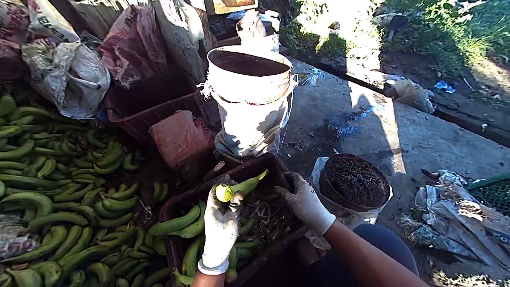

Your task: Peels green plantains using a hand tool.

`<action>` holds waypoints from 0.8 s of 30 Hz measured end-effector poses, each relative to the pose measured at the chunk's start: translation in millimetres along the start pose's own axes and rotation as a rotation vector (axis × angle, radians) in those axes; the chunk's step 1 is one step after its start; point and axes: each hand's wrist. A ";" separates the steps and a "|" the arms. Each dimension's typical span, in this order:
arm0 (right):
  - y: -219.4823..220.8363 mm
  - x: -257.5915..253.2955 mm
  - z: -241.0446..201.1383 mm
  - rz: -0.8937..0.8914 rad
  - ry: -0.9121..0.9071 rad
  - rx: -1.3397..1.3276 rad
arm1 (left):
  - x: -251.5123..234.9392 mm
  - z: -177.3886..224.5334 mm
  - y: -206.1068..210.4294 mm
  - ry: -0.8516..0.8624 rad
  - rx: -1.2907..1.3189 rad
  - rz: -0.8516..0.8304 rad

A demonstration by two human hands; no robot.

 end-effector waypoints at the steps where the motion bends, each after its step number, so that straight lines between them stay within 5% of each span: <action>1: 0.0 2.8 -2.7 0.014 -0.071 -0.001 | -2.5 0.7 -2.5 0.044 -0.027 -0.015; 8: 20.1 28.2 -18.1 -0.102 -0.260 -0.155 | 3.2 -1.6 -2.7 0.091 -0.152 -0.046; 15: 48.0 25.9 31.5 -0.354 -0.006 0.103 | -22.5 21.1 -24.8 -0.210 0.590 0.083; 20: 27.8 35.6 -1.7 -0.188 -0.327 -0.116 | -16.2 13.0 -37.3 -0.523 0.783 0.057; 24: 22.1 50.5 -16.4 -0.217 -0.636 -0.139 | -9.7 10.2 -26.6 -0.511 0.701 -0.060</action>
Point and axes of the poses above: each hand's wrist, its own x-axis away from the middle knuckle, its own y-axis out of the palm, z = x × y, and after that the axes turned 8 degrees about z, right-handed
